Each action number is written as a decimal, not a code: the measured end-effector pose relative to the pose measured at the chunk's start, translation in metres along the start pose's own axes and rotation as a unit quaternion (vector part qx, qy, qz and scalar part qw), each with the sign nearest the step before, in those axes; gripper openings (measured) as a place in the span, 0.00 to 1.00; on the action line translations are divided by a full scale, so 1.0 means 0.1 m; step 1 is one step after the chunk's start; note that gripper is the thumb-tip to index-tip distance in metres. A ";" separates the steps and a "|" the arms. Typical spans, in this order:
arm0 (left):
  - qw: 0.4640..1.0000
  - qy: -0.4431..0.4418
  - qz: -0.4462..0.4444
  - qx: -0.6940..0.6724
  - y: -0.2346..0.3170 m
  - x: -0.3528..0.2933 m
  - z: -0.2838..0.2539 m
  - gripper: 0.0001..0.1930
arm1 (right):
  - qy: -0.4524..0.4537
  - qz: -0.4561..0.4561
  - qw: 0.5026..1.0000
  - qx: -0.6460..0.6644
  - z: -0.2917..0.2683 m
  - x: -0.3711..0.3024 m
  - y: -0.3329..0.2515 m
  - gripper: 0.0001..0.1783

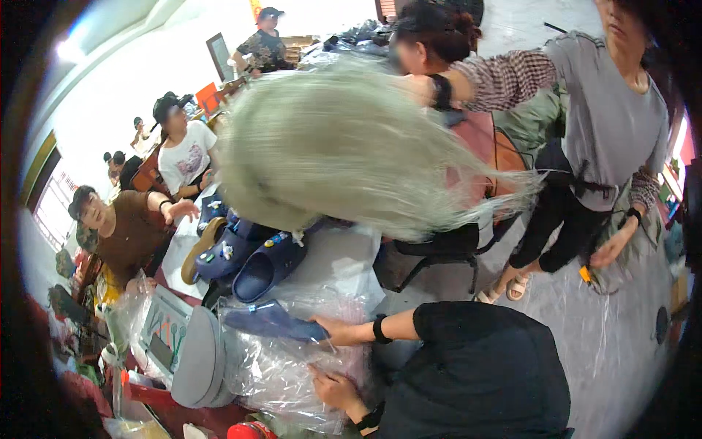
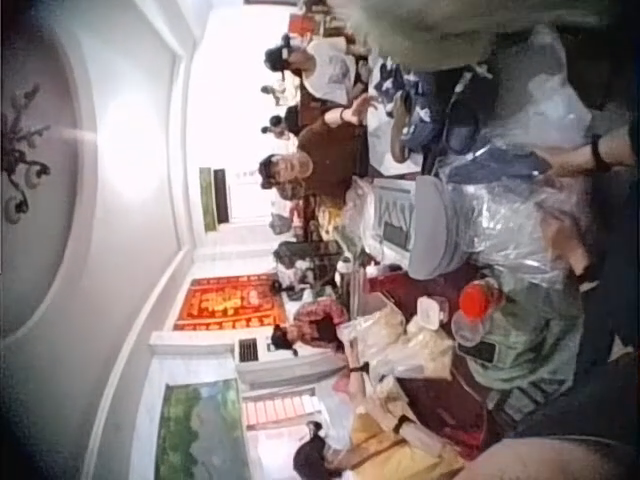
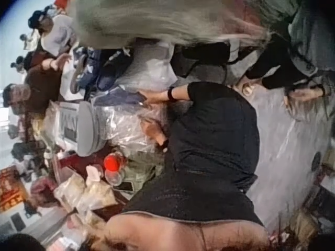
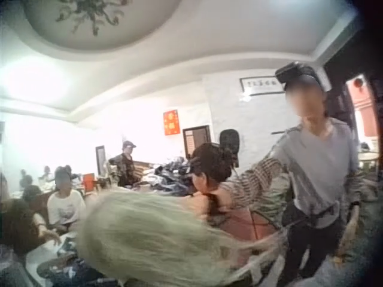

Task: The recorder picks up plastic bags and uses them to pack blue clog-style shoes.

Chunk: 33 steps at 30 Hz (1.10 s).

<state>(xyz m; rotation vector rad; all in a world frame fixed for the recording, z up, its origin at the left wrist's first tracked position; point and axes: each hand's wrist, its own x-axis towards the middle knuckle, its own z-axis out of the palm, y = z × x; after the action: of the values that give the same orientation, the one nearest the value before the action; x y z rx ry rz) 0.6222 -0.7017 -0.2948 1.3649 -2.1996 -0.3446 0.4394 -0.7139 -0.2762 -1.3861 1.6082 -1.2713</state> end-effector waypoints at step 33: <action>0.997 0.060 0.026 0.038 0.06 -0.02 0.01 0.29 | 0.008 -0.031 0.994 -0.105 0.01 0.01 0.06 0.40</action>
<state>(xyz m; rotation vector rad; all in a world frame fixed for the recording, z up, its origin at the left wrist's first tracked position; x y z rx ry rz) 0.6176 -0.6972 -0.2935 1.3306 -2.1630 -0.1562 0.4380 -0.7154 -0.2820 -1.5670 1.7644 -1.1763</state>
